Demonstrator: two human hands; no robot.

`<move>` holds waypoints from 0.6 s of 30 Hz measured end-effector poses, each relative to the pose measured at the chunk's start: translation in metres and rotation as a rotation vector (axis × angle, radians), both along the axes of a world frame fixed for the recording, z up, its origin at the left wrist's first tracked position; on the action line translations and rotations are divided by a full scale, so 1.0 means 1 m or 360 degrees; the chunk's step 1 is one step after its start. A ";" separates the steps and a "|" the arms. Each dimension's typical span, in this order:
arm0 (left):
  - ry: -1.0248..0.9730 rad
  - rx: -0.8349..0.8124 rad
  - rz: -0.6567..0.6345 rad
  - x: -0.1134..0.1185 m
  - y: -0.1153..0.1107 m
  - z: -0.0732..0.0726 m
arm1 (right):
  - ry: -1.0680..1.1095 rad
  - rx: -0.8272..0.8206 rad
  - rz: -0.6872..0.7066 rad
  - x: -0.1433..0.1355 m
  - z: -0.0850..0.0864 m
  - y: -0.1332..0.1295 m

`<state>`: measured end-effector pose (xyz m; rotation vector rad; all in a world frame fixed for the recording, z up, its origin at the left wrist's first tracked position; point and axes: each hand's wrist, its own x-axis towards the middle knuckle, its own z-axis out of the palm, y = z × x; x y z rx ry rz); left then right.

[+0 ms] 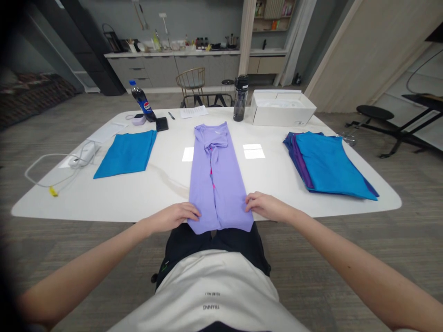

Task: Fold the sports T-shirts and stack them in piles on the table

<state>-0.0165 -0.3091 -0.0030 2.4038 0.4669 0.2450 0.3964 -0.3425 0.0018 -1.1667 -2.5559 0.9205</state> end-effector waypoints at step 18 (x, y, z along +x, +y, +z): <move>-0.0374 -0.0988 0.0590 0.038 0.077 0.042 | 0.0509 -0.0862 -0.0258 -0.015 0.061 0.084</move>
